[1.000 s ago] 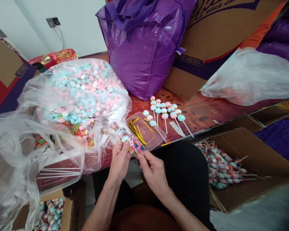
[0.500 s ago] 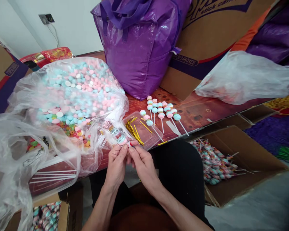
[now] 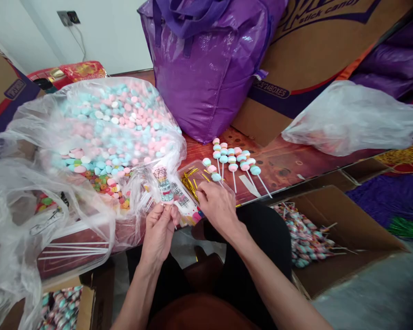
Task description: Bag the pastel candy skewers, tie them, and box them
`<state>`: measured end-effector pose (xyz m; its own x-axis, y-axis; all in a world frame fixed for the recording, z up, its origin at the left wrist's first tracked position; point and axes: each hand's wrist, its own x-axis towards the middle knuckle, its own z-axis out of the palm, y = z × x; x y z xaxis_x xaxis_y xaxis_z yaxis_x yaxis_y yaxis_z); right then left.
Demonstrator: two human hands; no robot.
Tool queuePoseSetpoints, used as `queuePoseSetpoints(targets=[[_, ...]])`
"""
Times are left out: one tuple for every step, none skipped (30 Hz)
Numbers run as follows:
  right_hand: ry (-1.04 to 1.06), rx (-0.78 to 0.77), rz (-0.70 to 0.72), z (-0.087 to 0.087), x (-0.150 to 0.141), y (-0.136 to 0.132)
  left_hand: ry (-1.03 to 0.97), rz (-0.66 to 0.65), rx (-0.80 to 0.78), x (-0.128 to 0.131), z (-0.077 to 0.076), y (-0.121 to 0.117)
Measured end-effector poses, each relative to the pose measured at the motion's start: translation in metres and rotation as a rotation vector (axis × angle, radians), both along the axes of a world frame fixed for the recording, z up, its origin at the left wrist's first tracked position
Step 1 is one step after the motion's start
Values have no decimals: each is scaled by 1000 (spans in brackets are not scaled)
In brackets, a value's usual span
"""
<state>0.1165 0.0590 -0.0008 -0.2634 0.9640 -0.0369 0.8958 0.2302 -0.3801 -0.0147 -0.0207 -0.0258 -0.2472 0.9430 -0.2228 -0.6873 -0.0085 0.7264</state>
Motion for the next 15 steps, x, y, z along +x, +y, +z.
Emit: queuePoseSetpoints(targets=[[-93, -30, 11, -3, -1, 7, -2, -2, -15, 1, -2, 0], [-161, -67, 32, -5, -2, 14, -5, 2, -25, 1, -3, -1], [-205, -100, 52, -7, -2, 18, -9, 12, -30, 2, -5, -1], [-229, -125, 66, -8, -3, 22, -13, 26, -31, 2, -6, -1], [-238, -139, 75, -8, -3, 24, -16, 40, -30, 2, -7, -1], [-239, -143, 79, -8, -3, 25, -17, 52, -28, 2, -7, -1], [-236, -144, 81, -7, -3, 25, -14, 61, -28, 1, -8, 0], [-230, -146, 80, -6, -2, 25, -9, 65, -30, 0, -8, 1], [-221, -147, 74, -5, -1, 25, -4, 64, -33, 0, -8, 1], [-213, -147, 64, -4, 0, 25, 1, 61, -36, -1, -8, 2], [-203, -146, 51, -4, 1, 24, 5, 55, -42, -2, -7, 3], [-191, -141, 39, -3, 3, 24, 8, 49, -48, -2, -7, 4], [-173, -131, 29, -4, 4, 23, 8, 46, -56, -1, -6, 5], [-150, -115, 21, -5, 6, 23, 8, 45, -65, 0, -5, 6], [-120, -96, 14, -6, 8, 22, 6, 49, -75, 1, -4, 7]])
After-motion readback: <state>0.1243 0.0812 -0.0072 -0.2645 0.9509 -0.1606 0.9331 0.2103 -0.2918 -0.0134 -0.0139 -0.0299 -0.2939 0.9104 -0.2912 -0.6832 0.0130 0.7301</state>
